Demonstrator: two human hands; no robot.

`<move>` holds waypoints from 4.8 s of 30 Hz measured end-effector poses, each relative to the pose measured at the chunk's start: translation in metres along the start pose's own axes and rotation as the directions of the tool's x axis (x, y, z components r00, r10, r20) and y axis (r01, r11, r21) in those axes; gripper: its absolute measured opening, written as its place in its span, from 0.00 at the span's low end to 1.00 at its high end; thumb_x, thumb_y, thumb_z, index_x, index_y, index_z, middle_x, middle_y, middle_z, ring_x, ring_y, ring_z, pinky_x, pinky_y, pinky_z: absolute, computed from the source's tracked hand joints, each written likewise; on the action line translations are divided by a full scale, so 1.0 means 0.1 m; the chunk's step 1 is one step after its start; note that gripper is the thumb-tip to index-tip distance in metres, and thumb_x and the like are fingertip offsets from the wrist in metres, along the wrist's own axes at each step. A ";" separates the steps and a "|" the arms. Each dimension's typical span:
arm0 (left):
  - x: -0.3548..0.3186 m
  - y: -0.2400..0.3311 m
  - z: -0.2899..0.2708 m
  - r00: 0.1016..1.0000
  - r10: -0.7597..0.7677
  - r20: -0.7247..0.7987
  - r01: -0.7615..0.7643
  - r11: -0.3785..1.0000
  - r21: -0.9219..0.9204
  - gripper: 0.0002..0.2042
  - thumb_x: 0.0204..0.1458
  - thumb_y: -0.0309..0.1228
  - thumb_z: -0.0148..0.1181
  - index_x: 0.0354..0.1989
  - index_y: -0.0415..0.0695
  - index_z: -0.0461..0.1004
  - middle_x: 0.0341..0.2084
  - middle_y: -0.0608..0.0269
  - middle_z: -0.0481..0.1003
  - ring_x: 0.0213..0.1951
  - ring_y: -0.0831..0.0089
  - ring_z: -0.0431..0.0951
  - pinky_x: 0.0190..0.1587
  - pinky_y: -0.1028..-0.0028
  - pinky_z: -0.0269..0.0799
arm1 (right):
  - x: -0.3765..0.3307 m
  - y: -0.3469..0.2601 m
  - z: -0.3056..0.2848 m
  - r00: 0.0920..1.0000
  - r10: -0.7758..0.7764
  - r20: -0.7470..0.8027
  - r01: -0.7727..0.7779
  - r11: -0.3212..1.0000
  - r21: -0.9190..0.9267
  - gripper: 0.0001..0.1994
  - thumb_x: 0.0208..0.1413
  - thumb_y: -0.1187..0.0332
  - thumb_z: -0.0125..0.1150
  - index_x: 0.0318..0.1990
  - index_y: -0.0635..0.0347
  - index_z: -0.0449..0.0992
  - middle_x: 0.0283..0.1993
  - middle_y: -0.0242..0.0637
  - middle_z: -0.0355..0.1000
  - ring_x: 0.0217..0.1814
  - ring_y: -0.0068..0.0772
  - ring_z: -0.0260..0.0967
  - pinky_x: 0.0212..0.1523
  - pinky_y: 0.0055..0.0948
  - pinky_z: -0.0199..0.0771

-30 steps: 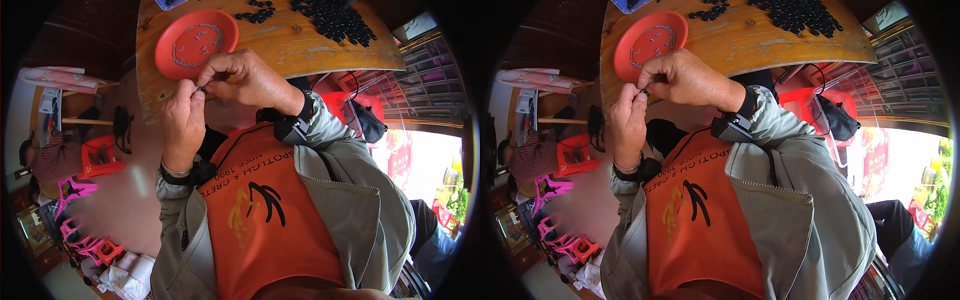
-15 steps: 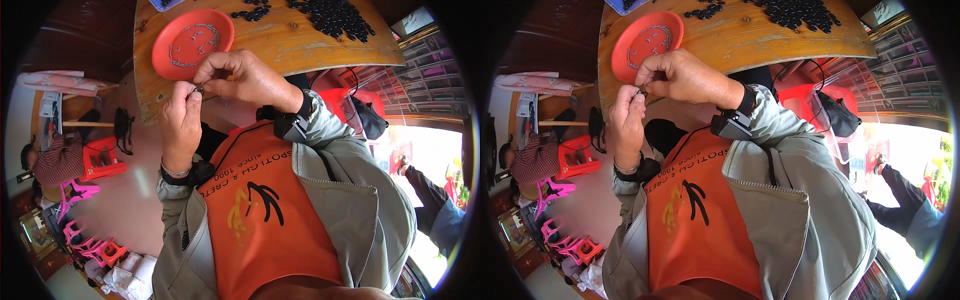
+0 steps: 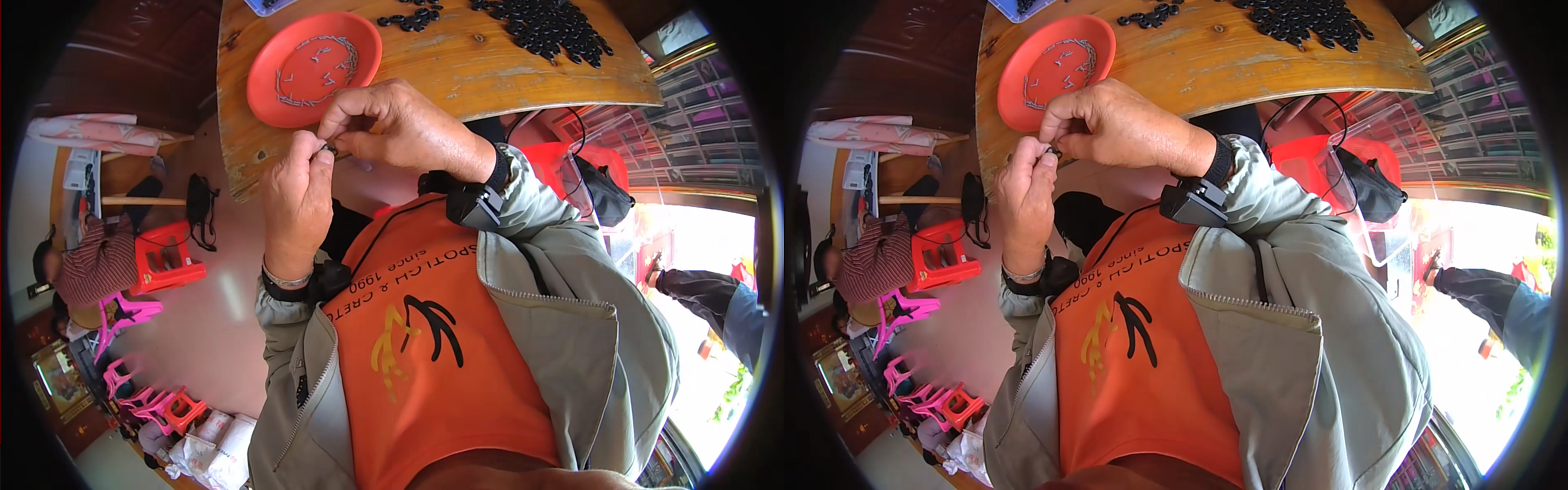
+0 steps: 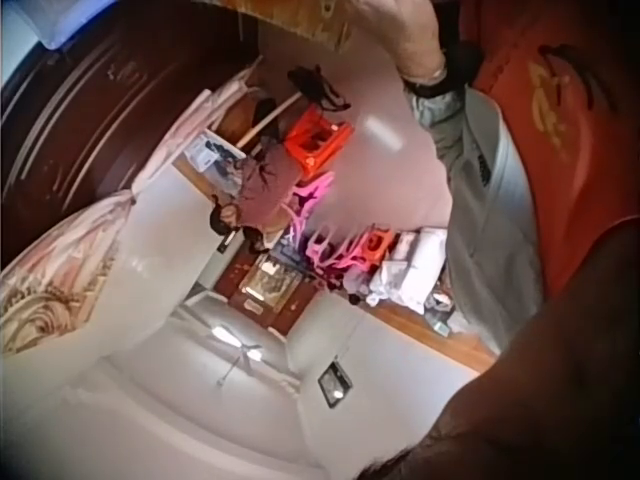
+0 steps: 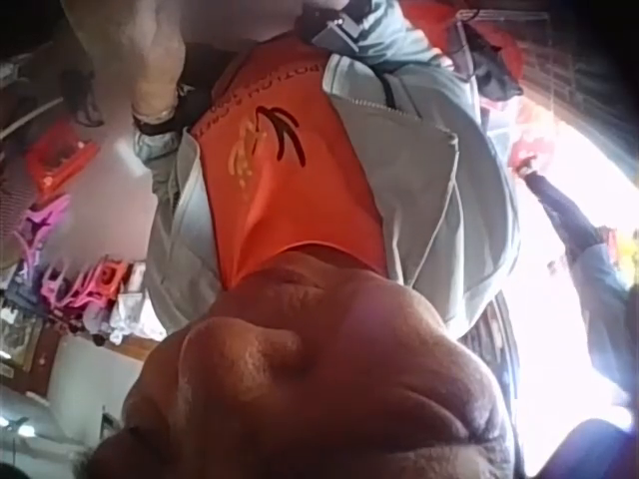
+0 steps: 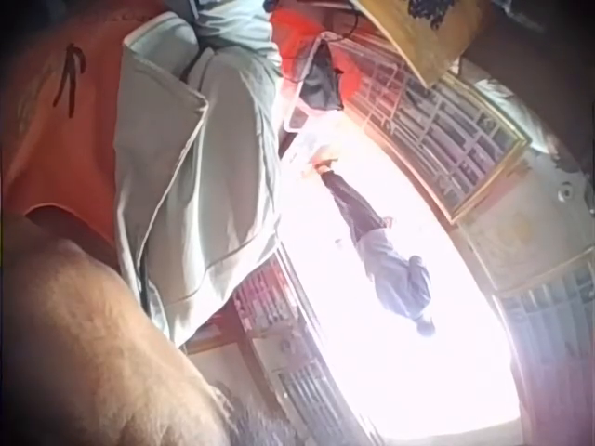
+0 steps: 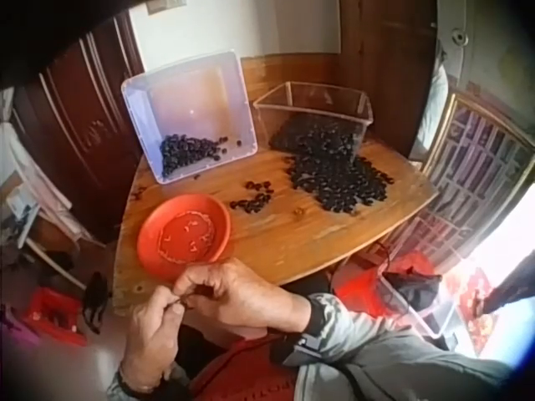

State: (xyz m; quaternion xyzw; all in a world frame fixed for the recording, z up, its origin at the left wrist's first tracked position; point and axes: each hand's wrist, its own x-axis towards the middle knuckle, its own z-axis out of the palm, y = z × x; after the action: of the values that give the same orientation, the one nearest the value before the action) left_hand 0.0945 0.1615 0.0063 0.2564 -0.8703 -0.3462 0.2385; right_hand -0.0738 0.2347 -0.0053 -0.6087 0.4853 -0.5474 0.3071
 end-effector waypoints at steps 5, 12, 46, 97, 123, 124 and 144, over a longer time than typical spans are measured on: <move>0.00 -0.01 0.05 1.000 -0.007 -0.012 0.006 0.998 -0.057 0.06 0.56 0.27 0.47 0.30 0.37 0.63 0.17 0.46 0.65 0.22 0.48 0.67 0.25 0.59 0.59 | 0.01 -0.01 -0.01 0.998 -0.069 -0.001 0.068 0.989 -0.131 0.06 0.49 0.80 0.59 0.36 0.63 0.76 0.31 0.33 0.75 0.34 0.21 0.73 0.36 0.22 0.73; -0.02 -0.10 0.07 1.000 -0.016 0.005 0.016 0.996 -0.090 0.07 0.56 0.27 0.48 0.29 0.37 0.62 0.17 0.47 0.64 0.20 0.50 0.65 0.24 0.61 0.59 | -0.01 0.03 0.01 0.997 -0.078 0.002 0.078 0.997 -0.008 0.06 0.47 0.80 0.59 0.34 0.63 0.75 0.29 0.35 0.75 0.32 0.25 0.73 0.34 0.25 0.72; -0.07 -0.28 -0.04 0.979 -0.169 -0.116 0.113 0.918 -0.379 0.03 0.54 0.25 0.50 0.31 0.38 0.66 0.19 0.69 0.64 0.22 0.83 0.62 0.24 0.80 0.59 | 0.49 0.66 -1.15 0.956 -0.198 -0.215 -0.027 0.673 -0.739 0.07 0.49 0.69 0.59 0.35 0.61 0.76 0.34 0.39 0.76 0.36 0.39 0.74 0.38 0.32 0.73; 0.10 -0.29 0.05 0.988 -0.092 -0.121 -0.052 0.541 -0.840 0.08 0.55 0.30 0.46 0.35 0.38 0.65 0.23 0.56 0.71 0.23 0.72 0.70 0.26 0.78 0.64 | 0.06 0.24 0.09 0.976 0.210 0.063 -0.208 0.792 0.575 0.09 0.56 0.75 0.58 0.44 0.61 0.77 0.33 0.27 0.74 0.37 0.14 0.71 0.40 0.18 0.74; 0.07 -0.23 0.15 0.983 -0.153 -0.098 0.010 0.584 -0.812 0.08 0.57 0.31 0.49 0.36 0.38 0.66 0.24 0.59 0.73 0.26 0.73 0.73 0.31 0.78 0.67 | 0.05 0.30 0.13 0.995 0.096 -0.040 -0.056 0.819 0.571 0.09 0.58 0.75 0.55 0.46 0.63 0.73 0.35 0.28 0.72 0.36 0.19 0.71 0.40 0.21 0.75; 0.08 -0.22 0.14 0.981 -0.175 -0.083 0.042 0.610 -0.791 0.07 0.57 0.31 0.49 0.35 0.39 0.66 0.23 0.62 0.72 0.25 0.75 0.72 0.29 0.79 0.66 | 0.06 0.31 0.11 0.990 0.080 -0.114 -0.015 0.876 0.482 0.09 0.58 0.74 0.55 0.45 0.62 0.73 0.35 0.28 0.73 0.36 0.18 0.70 0.39 0.20 0.74; 0.07 -0.19 0.10 0.969 -0.244 -0.025 0.198 0.838 -0.508 0.04 0.55 0.29 0.51 0.32 0.42 0.66 0.19 0.73 0.64 0.22 0.87 0.61 0.23 0.85 0.56 | 0.12 0.30 0.02 0.989 0.115 -0.095 -0.062 0.897 0.437 0.05 0.55 0.72 0.60 0.36 0.64 0.76 0.29 0.27 0.72 0.30 0.15 0.65 0.34 0.17 0.68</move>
State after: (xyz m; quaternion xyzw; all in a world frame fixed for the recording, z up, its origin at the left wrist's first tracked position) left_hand 0.0886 0.1498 -0.0119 0.2992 -0.7032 -0.5742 0.2936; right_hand -0.0805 0.2126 -0.0285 -0.4690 0.3964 -0.6620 0.4298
